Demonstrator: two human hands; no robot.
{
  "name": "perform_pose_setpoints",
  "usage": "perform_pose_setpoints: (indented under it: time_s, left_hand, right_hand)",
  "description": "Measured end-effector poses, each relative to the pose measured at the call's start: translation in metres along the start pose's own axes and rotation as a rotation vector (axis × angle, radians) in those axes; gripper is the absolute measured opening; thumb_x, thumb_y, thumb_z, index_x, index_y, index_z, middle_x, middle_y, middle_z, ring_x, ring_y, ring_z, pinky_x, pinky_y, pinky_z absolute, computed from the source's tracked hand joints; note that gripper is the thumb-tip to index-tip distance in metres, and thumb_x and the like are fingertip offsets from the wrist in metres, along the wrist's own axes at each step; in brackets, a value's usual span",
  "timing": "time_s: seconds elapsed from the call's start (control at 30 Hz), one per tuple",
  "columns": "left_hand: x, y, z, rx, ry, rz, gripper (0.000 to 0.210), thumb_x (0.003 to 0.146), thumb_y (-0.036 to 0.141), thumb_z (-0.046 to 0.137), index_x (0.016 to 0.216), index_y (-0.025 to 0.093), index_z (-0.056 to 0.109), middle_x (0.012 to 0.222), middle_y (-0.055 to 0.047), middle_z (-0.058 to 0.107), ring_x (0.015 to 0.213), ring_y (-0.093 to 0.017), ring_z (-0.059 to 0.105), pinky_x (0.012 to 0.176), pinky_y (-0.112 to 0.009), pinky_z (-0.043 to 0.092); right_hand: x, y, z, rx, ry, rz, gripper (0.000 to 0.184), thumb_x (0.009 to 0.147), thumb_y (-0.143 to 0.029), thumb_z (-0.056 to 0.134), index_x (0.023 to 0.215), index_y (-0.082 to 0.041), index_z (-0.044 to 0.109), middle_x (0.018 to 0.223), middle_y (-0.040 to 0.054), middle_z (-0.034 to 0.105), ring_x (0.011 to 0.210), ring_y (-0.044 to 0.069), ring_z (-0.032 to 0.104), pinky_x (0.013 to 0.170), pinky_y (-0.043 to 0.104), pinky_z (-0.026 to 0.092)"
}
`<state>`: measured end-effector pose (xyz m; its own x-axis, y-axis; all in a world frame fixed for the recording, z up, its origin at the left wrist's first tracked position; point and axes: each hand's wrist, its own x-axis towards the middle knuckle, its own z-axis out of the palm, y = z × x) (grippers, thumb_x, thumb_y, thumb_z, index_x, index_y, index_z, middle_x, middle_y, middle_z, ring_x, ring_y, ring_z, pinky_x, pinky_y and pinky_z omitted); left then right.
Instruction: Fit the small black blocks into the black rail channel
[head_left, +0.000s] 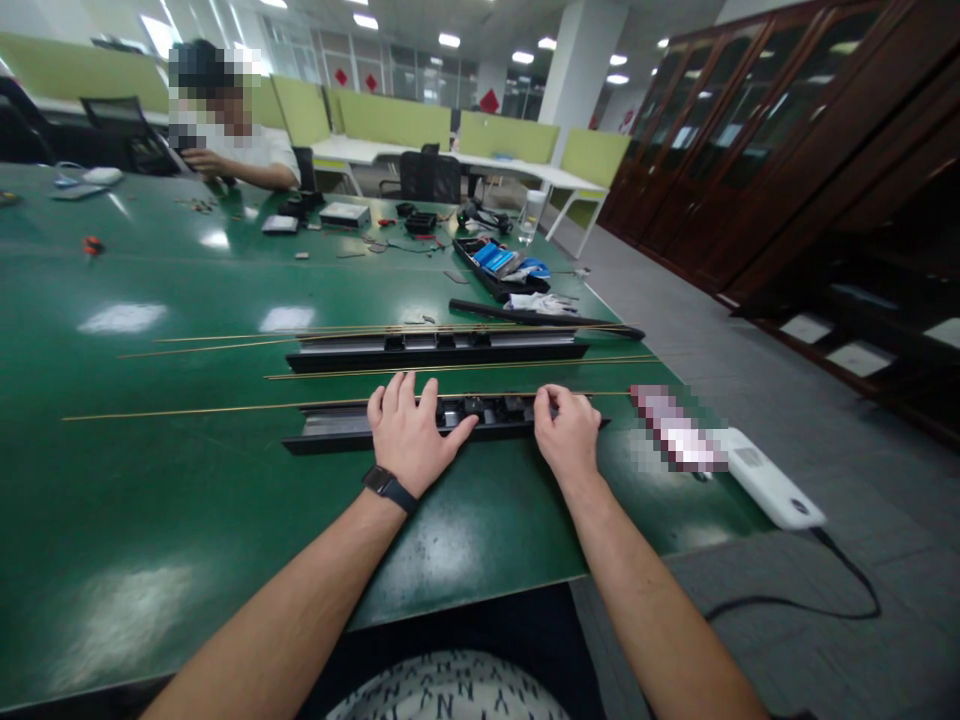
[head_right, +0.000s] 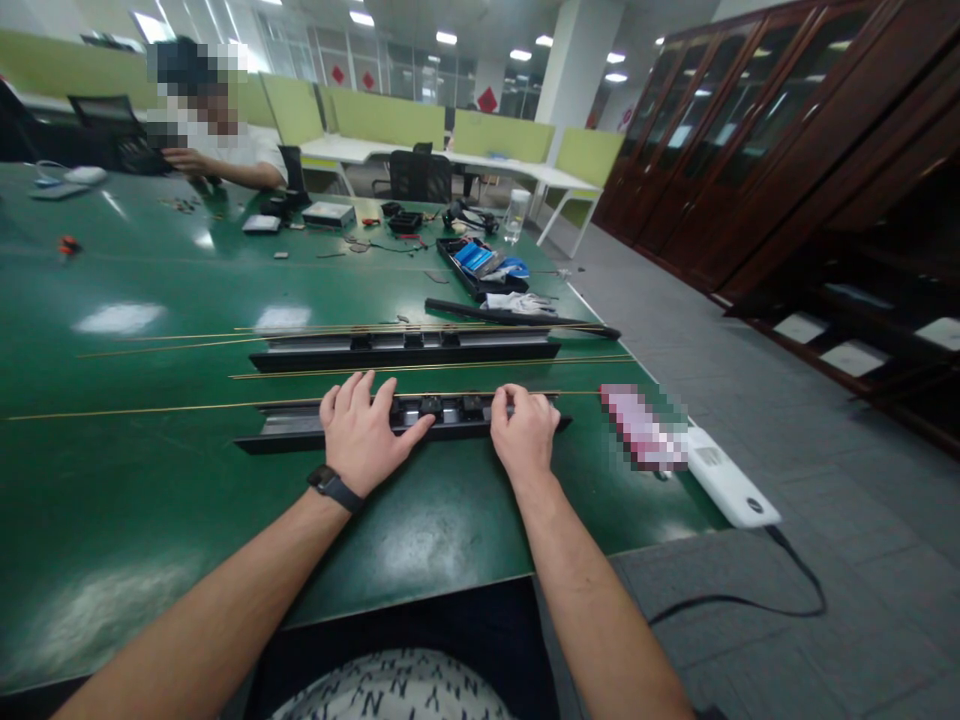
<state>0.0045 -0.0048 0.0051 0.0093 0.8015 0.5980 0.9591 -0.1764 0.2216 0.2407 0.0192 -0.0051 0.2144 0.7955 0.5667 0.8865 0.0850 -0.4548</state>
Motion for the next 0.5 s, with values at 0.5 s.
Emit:
perform_pose_setpoints:
  time_s: [0.5]
  left_hand:
    - [-0.0002, 0.0007, 0.0002, -0.039, -0.011, -0.016, 0.073, 0.091, 0.071, 0.061, 0.137, 0.014, 0.068, 0.151, -0.026, 0.058, 0.148, -0.041, 0.045, 0.124, -0.061, 0.027]
  right_hand:
    - [-0.001, -0.0011, -0.0029, 0.046, -0.036, -0.026, 0.032, 0.102, -0.044, 0.051, 0.105, -0.024, 0.075, 0.096, 0.0058, 0.079, 0.096, 0.025, 0.065, 0.091, 0.038, 0.036]
